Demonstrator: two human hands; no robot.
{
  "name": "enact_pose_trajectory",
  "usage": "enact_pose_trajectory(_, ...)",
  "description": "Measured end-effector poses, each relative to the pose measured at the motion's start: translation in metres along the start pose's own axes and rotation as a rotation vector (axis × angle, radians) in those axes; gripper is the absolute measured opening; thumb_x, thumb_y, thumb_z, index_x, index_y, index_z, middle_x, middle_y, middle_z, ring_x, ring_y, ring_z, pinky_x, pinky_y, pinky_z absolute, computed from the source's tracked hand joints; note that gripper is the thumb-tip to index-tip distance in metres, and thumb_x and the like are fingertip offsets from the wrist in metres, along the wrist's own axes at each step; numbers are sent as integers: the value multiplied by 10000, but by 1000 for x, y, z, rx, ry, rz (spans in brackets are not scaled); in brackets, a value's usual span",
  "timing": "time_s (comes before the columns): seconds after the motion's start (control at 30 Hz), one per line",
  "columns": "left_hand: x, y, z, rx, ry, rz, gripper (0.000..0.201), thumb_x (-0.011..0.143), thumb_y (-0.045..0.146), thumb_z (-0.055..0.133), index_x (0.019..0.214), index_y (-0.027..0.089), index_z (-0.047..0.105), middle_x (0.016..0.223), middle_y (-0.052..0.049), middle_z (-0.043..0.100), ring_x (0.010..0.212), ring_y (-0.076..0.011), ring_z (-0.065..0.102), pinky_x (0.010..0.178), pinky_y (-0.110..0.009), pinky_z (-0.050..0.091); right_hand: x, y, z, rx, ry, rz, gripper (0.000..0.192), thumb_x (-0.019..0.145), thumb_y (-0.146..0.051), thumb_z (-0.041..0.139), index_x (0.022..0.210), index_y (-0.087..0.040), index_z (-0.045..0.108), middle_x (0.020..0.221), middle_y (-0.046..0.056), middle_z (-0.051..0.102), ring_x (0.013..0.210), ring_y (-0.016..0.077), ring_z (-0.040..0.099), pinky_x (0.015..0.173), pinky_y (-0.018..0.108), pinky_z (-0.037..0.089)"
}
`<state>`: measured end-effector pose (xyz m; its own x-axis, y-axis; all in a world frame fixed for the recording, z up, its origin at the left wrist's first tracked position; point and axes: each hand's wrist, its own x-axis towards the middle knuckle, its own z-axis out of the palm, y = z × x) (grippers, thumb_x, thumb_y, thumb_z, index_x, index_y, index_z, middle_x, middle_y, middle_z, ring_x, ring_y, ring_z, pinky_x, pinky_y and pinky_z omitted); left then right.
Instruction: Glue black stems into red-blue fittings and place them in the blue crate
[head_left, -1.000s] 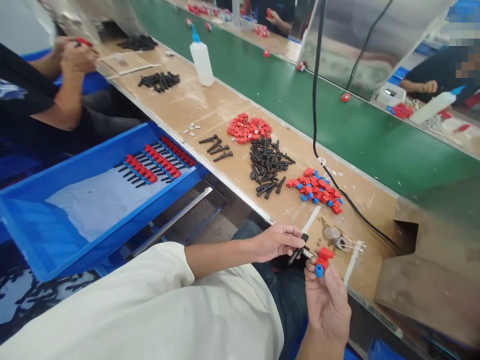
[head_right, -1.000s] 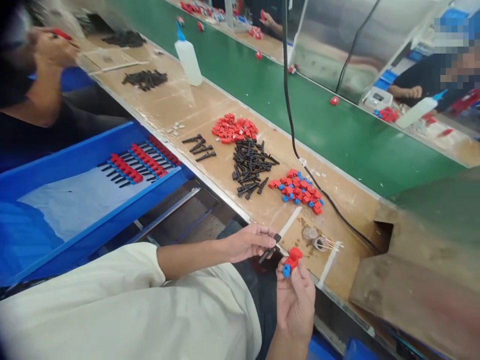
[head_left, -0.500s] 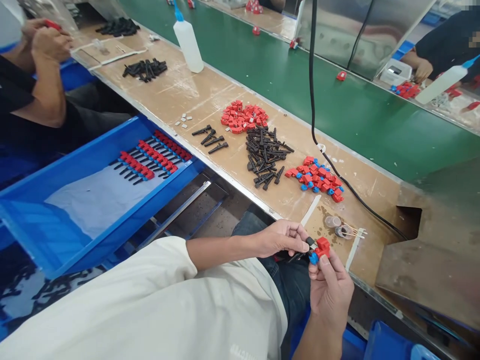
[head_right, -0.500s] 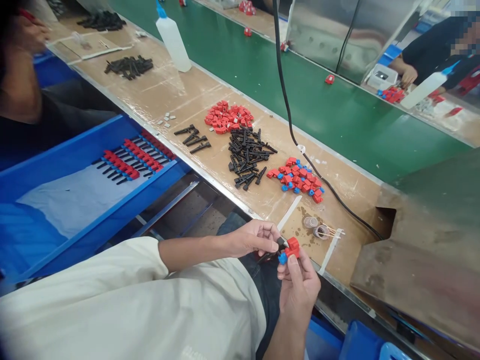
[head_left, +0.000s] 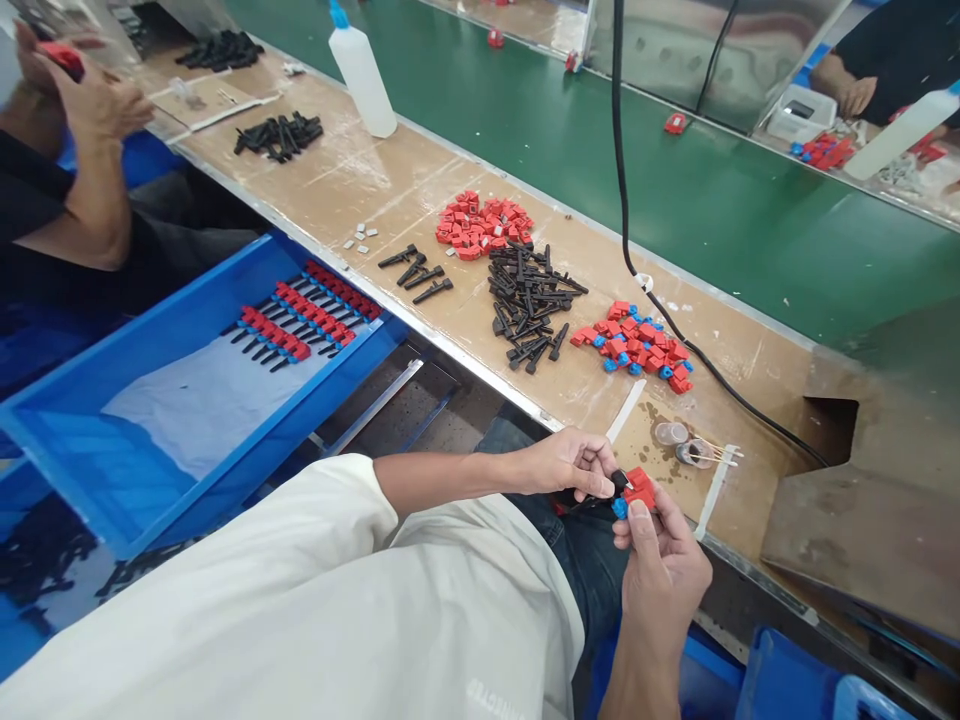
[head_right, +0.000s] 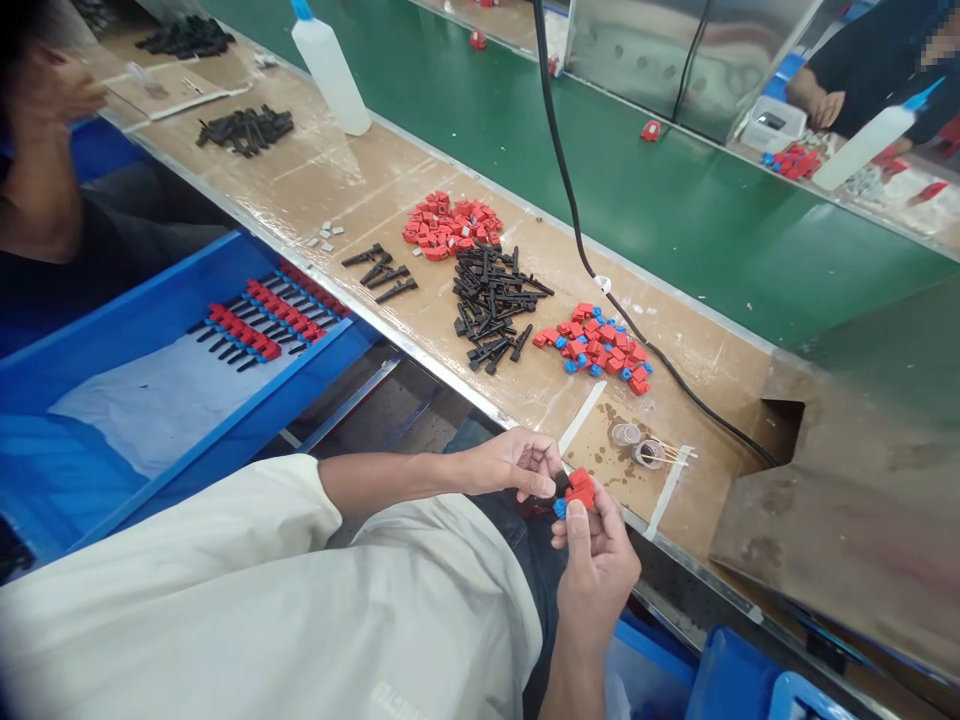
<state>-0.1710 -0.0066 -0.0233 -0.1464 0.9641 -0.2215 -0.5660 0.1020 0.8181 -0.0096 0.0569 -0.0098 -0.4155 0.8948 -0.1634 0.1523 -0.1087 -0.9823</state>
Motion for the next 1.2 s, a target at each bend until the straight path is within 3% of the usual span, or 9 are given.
enact_pose_trajectory(0.23,0,-9,-2,44,5,40,579,562,557,887,777,123,570,578,41,596,437,-49,488,440,-191,412,-6,-3,9,-90,29,-39,521,768,-505,766,1132,-137,711,1059,108,696,555,81,564,485,229,493)
enact_pose_trajectory(0.4,-2,-9,1,66,11,80,577,576,575,875,769,122,573,586,49,572,457,-46,474,440,-191,403,-8,-1,13,-49,41,-31,501,765,-490,773,1121,-143,709,937,68,701,562,88,562,493,224,498)
enact_pose_trajectory(0.5,-4,-8,1,58,25,85,583,565,587,874,764,126,578,584,51,566,480,-51,483,453,-187,406,-7,1,14,-48,29,-37,494,779,-486,764,1133,-147,701,980,74,697,563,85,561,500,230,504)
enact_pose_trajectory(0.67,-3,4,-9,41,-34,-51,542,542,526,904,782,115,645,601,26,611,479,-49,476,462,-185,378,5,-8,-7,-165,-224,-59,628,820,-512,718,1331,-172,587,928,64,681,605,133,616,516,270,540)
enact_pose_trajectory(0.77,-1,15,-17,67,-167,-203,494,524,469,919,785,109,703,605,8,632,479,-51,476,454,-184,332,12,-21,-26,-364,-433,-264,646,829,-426,741,1411,-258,516,1114,84,647,827,179,667,649,300,590)
enact_pose_trajectory(0.9,3,24,-20,161,-290,-298,382,545,403,911,760,134,746,585,3,632,525,-78,516,472,-191,351,17,-36,-36,-593,-664,-601,389,900,-316,671,1282,-270,612,1102,87,636,931,199,645,784,340,577)
enact_pose_trajectory(1.1,-1,37,-19,331,-299,-147,383,657,489,854,794,151,734,629,3,639,558,-94,544,512,-205,397,18,-48,-25,-719,-651,-921,423,887,-207,670,1293,-216,550,1032,88,653,921,199,645,788,336,563)
enact_pose_trajectory(1.2,-11,48,-18,603,-328,105,410,761,528,784,942,162,738,785,-35,682,650,-121,596,615,-228,453,21,-52,-21,-757,-569,-1014,395,875,-207,673,1254,-210,559,982,73,667,876,193,656,772,321,566)
